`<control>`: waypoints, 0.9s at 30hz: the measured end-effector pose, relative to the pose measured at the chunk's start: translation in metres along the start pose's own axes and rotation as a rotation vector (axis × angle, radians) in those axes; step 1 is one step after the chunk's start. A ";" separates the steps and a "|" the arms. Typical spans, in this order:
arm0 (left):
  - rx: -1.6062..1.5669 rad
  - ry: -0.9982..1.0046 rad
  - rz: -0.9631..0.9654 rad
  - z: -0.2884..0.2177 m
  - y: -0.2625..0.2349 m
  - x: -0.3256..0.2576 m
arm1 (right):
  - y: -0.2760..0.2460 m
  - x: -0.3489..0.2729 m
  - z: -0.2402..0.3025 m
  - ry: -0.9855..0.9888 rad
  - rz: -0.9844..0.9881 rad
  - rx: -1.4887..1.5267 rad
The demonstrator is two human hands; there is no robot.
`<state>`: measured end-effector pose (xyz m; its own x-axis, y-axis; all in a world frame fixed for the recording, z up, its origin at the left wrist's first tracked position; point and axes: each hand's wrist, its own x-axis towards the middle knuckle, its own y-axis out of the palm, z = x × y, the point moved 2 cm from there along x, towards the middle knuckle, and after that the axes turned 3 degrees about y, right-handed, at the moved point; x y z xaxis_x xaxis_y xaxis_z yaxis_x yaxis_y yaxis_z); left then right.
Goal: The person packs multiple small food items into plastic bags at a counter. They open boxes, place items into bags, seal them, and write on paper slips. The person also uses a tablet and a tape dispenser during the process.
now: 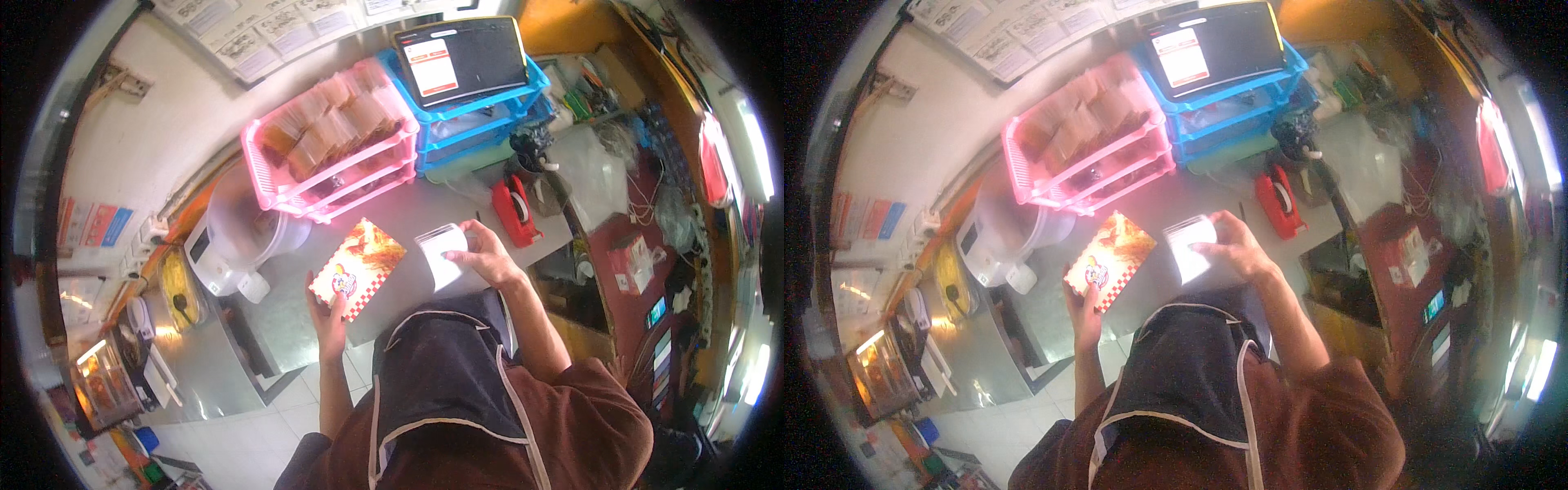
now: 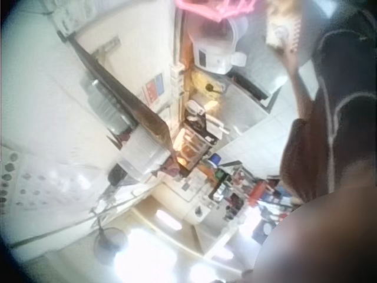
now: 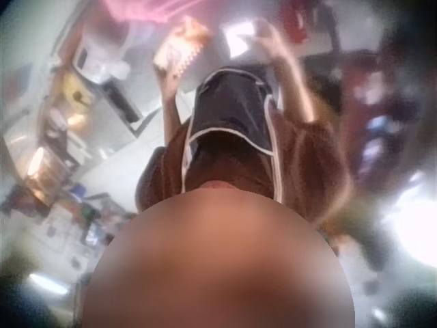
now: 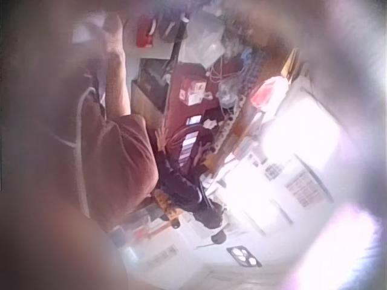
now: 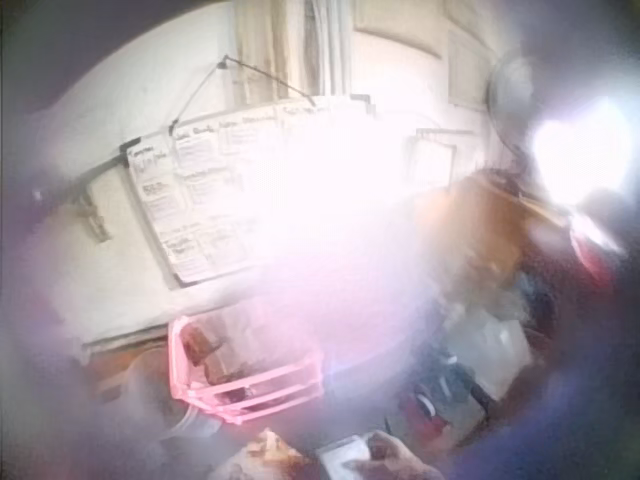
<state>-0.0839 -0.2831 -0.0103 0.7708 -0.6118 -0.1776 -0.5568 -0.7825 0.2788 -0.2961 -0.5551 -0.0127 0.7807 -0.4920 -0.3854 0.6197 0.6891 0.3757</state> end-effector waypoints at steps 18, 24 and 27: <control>-0.771 -0.193 0.012 0.084 0.084 0.001 | 0.036 -0.002 -0.003 0.018 -0.177 -0.031; -0.331 -0.066 -0.082 0.111 0.163 0.011 | 0.013 -0.006 -0.017 -0.114 -0.361 -0.362; -0.397 -0.046 -0.047 0.109 0.185 0.008 | -0.067 -0.024 -0.001 -0.176 -0.372 -0.603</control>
<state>-0.2145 -0.4453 -0.0633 0.7726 -0.5883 -0.2386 -0.3519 -0.7097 0.6104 -0.3567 -0.5888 -0.0289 0.5601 -0.7939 -0.2367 0.7339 0.6080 -0.3028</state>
